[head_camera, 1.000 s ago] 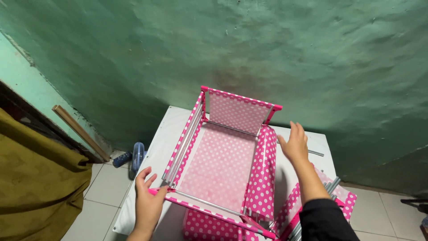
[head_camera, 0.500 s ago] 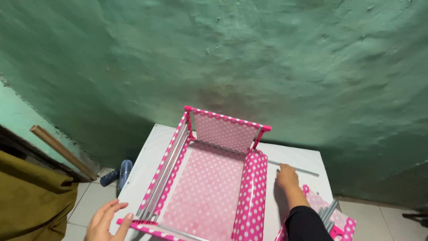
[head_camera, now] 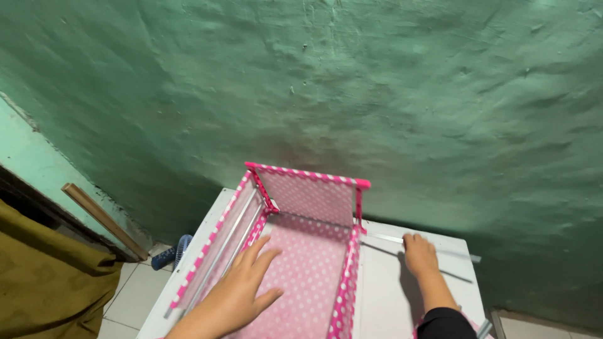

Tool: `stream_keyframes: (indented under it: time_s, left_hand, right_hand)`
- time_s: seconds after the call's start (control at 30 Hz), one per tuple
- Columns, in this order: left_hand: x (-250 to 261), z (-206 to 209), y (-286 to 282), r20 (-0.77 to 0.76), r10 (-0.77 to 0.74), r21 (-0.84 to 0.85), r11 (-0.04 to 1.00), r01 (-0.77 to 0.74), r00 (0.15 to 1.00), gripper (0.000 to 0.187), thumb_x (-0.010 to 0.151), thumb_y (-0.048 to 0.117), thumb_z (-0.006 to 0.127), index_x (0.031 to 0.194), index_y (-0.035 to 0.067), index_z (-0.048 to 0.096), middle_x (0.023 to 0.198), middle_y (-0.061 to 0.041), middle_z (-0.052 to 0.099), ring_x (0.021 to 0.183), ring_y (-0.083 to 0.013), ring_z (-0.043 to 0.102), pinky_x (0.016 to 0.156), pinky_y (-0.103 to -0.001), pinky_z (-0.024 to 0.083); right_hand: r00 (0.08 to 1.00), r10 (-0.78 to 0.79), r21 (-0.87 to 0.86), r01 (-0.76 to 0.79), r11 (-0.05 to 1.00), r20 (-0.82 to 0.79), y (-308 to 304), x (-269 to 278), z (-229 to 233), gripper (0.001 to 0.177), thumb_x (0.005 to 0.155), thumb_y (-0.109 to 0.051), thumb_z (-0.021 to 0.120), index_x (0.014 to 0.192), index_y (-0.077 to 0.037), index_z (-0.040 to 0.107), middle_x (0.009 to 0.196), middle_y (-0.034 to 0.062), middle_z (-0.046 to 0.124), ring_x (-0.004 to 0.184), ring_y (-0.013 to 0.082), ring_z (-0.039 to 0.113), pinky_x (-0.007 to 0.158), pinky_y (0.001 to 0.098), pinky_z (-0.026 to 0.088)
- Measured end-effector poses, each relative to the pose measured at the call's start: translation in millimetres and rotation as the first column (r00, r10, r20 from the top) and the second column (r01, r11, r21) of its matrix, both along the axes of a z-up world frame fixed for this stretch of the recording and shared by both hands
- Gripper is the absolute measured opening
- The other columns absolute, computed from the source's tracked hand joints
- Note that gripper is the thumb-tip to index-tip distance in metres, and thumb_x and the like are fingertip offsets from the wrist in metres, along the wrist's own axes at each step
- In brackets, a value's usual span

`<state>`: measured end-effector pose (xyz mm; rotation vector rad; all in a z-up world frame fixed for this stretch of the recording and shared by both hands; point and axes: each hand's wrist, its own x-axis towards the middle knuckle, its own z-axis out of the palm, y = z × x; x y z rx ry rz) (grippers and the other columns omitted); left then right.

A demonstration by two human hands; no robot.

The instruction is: The person disassembles a pink polka-dotted fabric storage shelf by removing metal rods and fabric panels one by one. The components are taken apart systematically and placed on the white table surface.

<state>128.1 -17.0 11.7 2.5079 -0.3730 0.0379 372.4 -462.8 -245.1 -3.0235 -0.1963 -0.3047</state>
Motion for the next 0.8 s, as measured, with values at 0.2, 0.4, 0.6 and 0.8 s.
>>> stream_keyframes:
  time_s: [0.2, 0.4, 0.6, 0.8]
  left_hand:
    - [66.7, 3.5, -41.6, 0.368, 0.007, -0.102, 0.994, 0.033, 0.930, 0.096, 0.080, 0.030, 0.081, 0.155, 0.004, 0.026, 0.165, -0.028, 0.013, 0.149, -0.0494, 0.022, 0.116, -0.056, 0.026]
    - [163.0, -21.1, -78.4, 0.462, 0.194, -0.254, 0.964, -0.080, 0.865, 0.095, 0.087, 0.042, 0.081, 0.159, 0.009, 0.028, 0.170, -0.022, 0.012, 0.156, -0.0474, 0.018, 0.120, -0.063, 0.020]
    - [210.5, -27.2, -109.7, 0.310, 0.152, -0.221, 0.972, -0.085, 0.938, 0.056, 0.086, 0.032, 0.077, 0.136, 0.022, 0.055, 0.136, -0.001, 0.059, 0.144, -0.0298, 0.041, 0.117, -0.076, 0.008]
    - [203.8, -34.1, -125.3, 0.378, 0.068, -0.388, 0.917, 0.091, 0.923, 0.021, 0.086, 0.015, 0.074, 0.106, 0.017, 0.066, 0.102, -0.002, 0.065, 0.118, -0.0296, 0.058, 0.118, -0.074, 0.014]
  right_hand:
    - [0.970, 0.107, -0.076, -0.093, 0.993, 0.217, 0.5, -42.1, 110.4, 0.021, 0.088, -0.033, 0.063, 0.101, -0.018, 0.069, 0.087, 0.0070, 0.068, 0.091, 0.0308, 0.061, 0.081, 0.0474, 0.044]
    - [0.920, 0.206, -0.249, -0.125, 0.960, 0.333, 7.8, -96.0, 156.2, 0.006, 0.093, -0.023, 0.063, 0.097, -0.019, 0.066, 0.086, 0.0031, 0.063, 0.089, 0.0249, 0.061, 0.085, 0.0421, 0.045]
    - [0.936, 0.290, -0.383, -0.199, 0.902, 0.199, 3.5, -120.3, 169.0, 0.010, 0.093, -0.024, 0.059, 0.101, -0.020, 0.064, 0.083, 0.0023, 0.062, 0.081, 0.0241, 0.066, 0.072, 0.0420, 0.050]
    - [0.972, -0.024, -0.330, -0.056, 0.942, -0.234, -11.8, -116.9, 174.4, 0.035, 0.100, -0.053, 0.047, 0.103, -0.023, 0.064, 0.085, 0.0053, 0.071, 0.082, 0.0308, 0.070, 0.070, 0.0456, 0.055]
